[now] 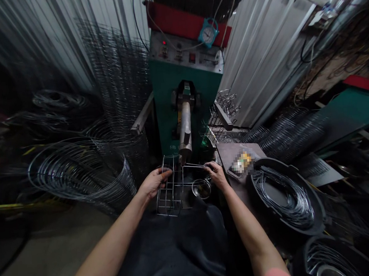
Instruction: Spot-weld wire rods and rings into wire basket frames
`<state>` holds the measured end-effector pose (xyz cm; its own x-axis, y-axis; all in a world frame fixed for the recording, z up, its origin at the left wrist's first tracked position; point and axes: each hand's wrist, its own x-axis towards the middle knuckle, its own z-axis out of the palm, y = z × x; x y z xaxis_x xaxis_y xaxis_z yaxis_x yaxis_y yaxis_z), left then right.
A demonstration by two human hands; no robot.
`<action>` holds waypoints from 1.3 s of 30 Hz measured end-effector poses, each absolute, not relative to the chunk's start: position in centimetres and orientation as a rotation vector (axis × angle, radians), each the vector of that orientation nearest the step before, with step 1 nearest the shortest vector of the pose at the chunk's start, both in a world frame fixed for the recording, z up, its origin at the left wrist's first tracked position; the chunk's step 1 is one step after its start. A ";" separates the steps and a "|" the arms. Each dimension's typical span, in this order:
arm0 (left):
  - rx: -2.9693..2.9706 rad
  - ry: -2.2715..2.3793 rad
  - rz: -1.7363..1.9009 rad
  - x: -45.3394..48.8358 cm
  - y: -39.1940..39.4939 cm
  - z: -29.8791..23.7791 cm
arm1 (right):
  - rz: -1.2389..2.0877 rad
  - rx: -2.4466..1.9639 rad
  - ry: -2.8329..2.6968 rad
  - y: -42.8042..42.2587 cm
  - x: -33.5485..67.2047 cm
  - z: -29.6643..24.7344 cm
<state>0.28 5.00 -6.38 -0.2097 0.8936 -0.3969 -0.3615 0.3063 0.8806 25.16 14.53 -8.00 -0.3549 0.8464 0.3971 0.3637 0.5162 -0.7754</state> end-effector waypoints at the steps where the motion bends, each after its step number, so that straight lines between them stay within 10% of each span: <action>1: 0.545 1.308 1.253 0.3 5.0 -6.2 | 0.740 -0.994 -1.935 14.6 25.1 -8.0; 39: 0.558 1.331 1.352 1.4 4.8 -5.2 | 0.484 -1.021 -2.124 12.9 24.4 -7.2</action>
<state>1.38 4.82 -5.16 -0.2841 0.8931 -0.3487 -0.3629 0.2365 0.9013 24.43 12.86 -7.19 -0.4275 0.7874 0.4440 0.5176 0.6159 -0.5939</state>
